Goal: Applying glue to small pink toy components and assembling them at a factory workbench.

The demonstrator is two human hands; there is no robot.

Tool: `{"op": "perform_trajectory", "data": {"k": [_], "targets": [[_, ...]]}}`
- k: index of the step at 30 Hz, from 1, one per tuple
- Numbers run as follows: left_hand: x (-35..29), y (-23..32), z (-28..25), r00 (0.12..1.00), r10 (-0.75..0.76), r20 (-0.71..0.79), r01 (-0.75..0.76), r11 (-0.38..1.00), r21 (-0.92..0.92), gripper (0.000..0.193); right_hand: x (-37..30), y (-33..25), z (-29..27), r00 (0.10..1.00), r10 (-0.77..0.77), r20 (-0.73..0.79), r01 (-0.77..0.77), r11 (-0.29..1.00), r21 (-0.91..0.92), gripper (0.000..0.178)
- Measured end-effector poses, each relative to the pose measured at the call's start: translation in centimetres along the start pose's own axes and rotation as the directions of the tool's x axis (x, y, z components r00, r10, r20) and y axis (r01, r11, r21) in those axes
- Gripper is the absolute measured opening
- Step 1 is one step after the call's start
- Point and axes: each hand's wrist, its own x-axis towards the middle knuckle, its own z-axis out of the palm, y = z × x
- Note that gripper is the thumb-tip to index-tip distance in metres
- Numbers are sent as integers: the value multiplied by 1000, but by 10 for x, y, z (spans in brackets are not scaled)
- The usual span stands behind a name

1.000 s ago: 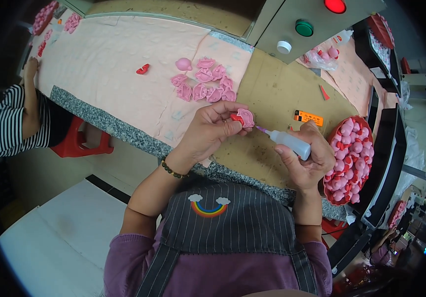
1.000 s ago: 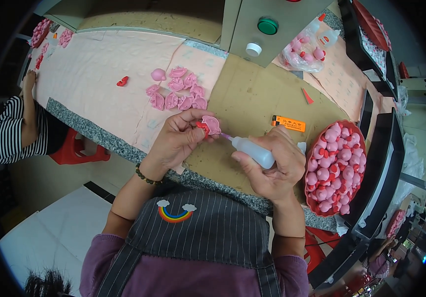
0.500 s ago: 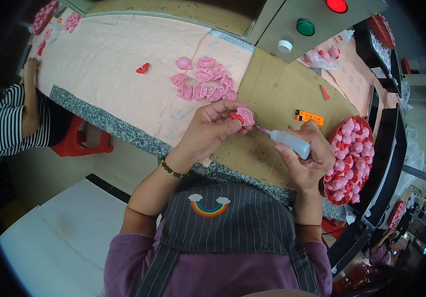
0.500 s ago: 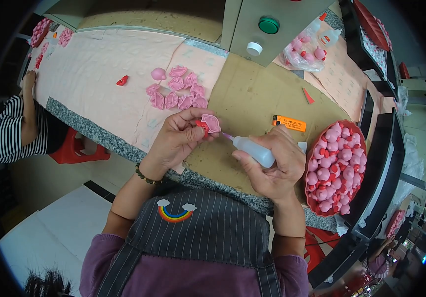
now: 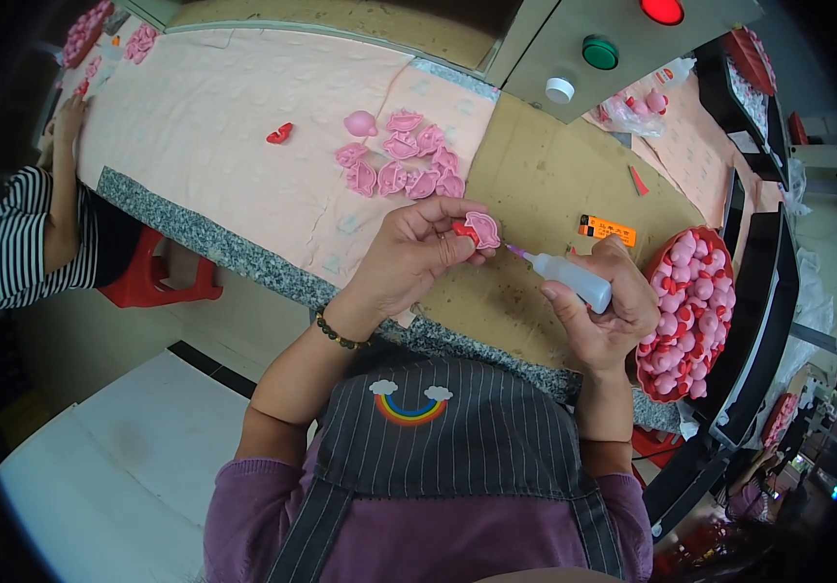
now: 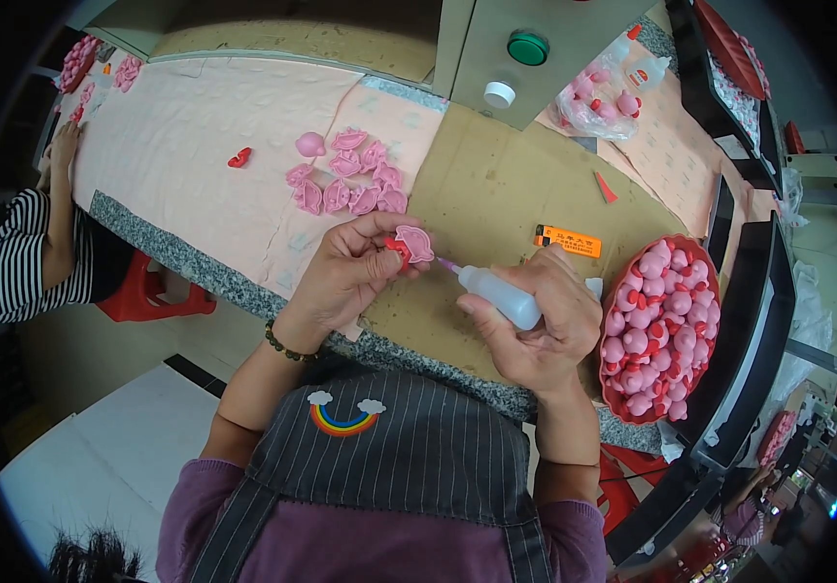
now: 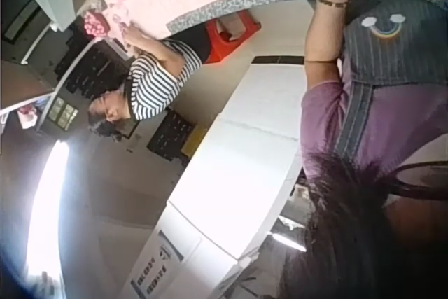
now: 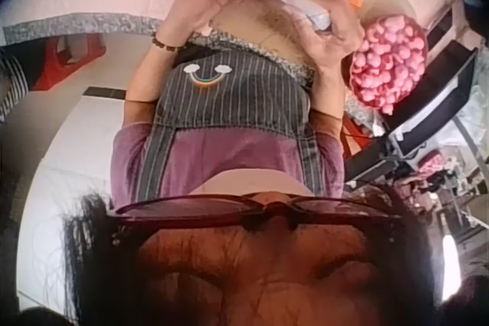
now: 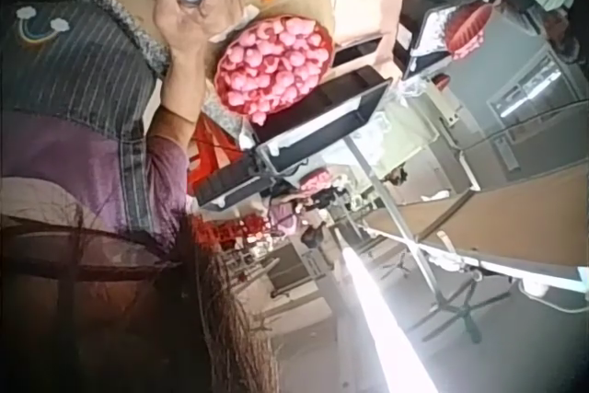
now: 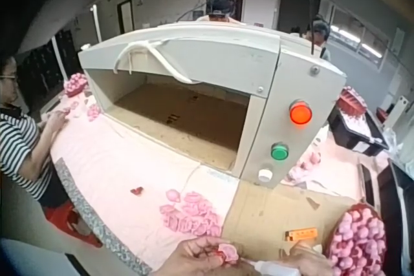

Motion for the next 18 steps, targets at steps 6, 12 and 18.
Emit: {"op": "perform_trajectory", "data": {"k": [6, 12, 18], "targets": [[-1, 0, 0, 1000, -7, 16, 7, 1000, 16, 37, -1, 2, 1, 1000, -5, 10, 5, 1000, -13, 24], [-1, 0, 1, 1000, 0, 30, -2, 998, 59, 40, -2, 0, 1, 1000, -12, 22, 12, 999, -31, 23], [-1, 0, 1, 999, -36, 35, 33, 996, 85, 39, -4, -1, 0, 999, 27, -29, -23, 991, 128, 25]]}}
